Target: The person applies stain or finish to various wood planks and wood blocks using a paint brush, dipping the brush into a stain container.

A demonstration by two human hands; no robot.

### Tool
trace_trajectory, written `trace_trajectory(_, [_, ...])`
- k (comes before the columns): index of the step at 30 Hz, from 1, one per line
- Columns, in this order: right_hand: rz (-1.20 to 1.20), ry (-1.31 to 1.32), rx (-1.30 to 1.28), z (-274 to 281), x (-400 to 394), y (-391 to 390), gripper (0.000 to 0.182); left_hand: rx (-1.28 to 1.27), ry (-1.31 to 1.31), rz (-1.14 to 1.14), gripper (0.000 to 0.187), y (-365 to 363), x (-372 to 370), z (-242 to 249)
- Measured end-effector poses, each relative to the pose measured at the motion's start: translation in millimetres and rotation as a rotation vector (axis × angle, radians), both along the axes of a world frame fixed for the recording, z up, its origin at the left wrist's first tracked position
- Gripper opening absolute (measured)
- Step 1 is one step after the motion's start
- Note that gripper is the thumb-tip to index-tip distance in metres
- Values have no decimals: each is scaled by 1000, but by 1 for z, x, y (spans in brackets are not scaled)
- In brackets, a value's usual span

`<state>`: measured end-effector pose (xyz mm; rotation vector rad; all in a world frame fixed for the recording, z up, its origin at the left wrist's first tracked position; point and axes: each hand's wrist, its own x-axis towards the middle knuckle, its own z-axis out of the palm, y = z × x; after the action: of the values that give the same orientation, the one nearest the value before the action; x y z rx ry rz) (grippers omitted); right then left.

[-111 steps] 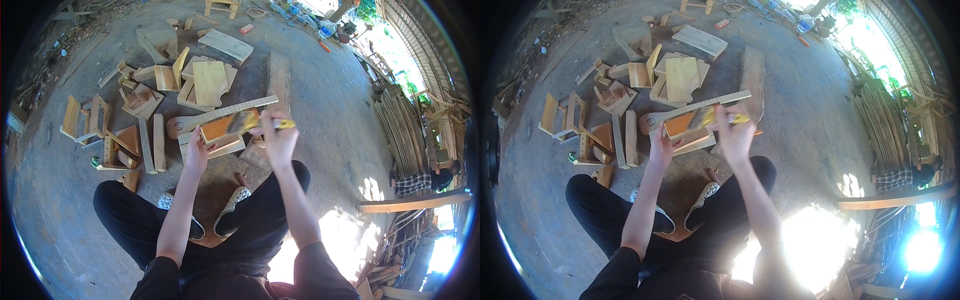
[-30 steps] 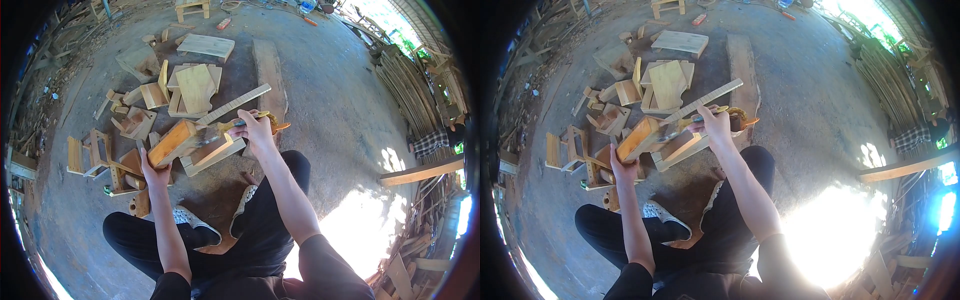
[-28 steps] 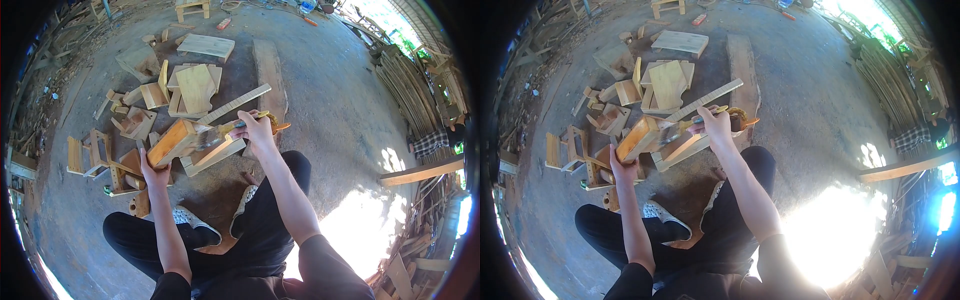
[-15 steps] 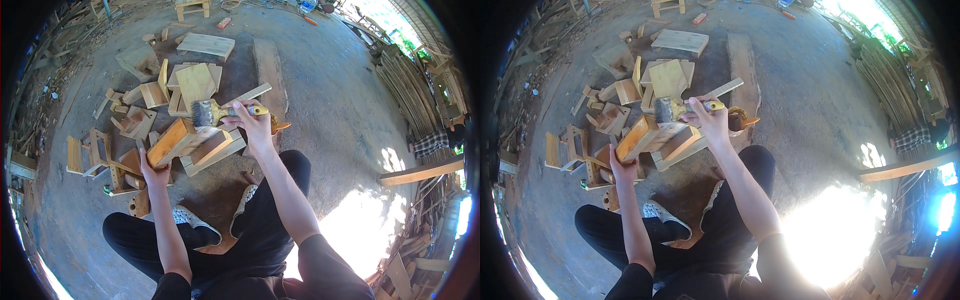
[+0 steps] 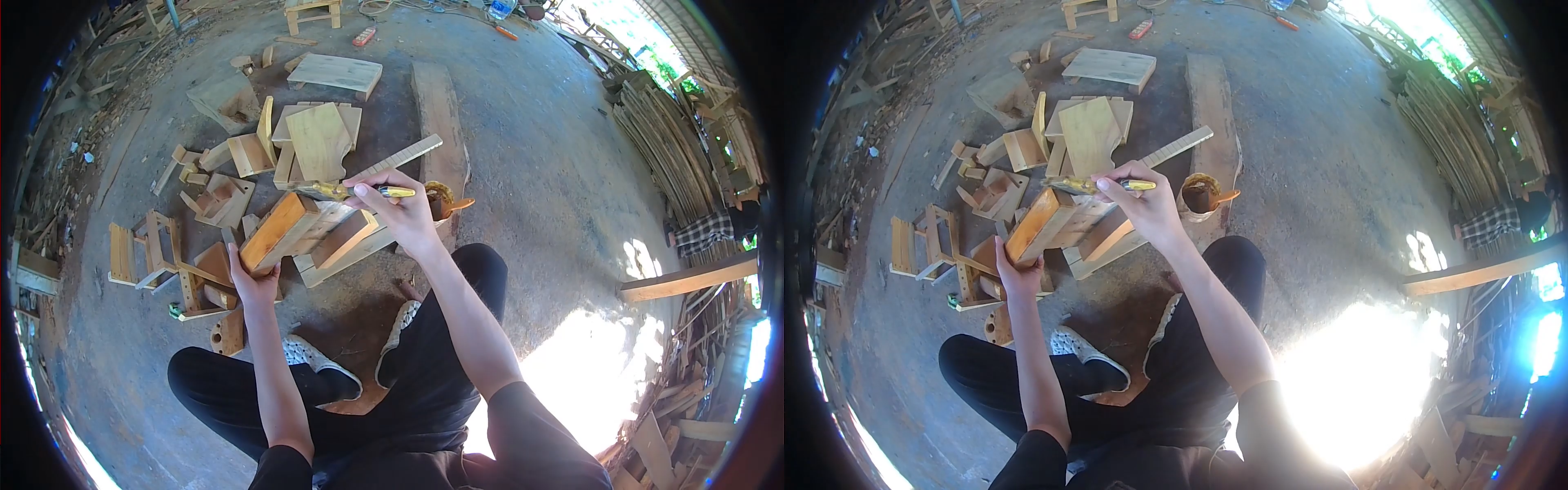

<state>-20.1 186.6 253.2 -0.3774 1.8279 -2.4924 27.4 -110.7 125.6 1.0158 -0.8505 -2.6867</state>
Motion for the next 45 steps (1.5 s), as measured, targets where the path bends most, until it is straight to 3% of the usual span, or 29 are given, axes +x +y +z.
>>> trace_trajectory(5, [21,78,127,5,3,2,16,25,-2,26,56,-1,1,1])
trace_trajectory(18, [90,35,98,12,2,19,18,38,-20,40,52,-7,2,-5])
trace_trajectory(27, [-74,-29,50,13,-1,16,21,71,22,62,55,-12,3,-12])
trace_trajectory(45, [67,30,73,5,-3,8,15,17,-8,32,53,-9,4,-7])
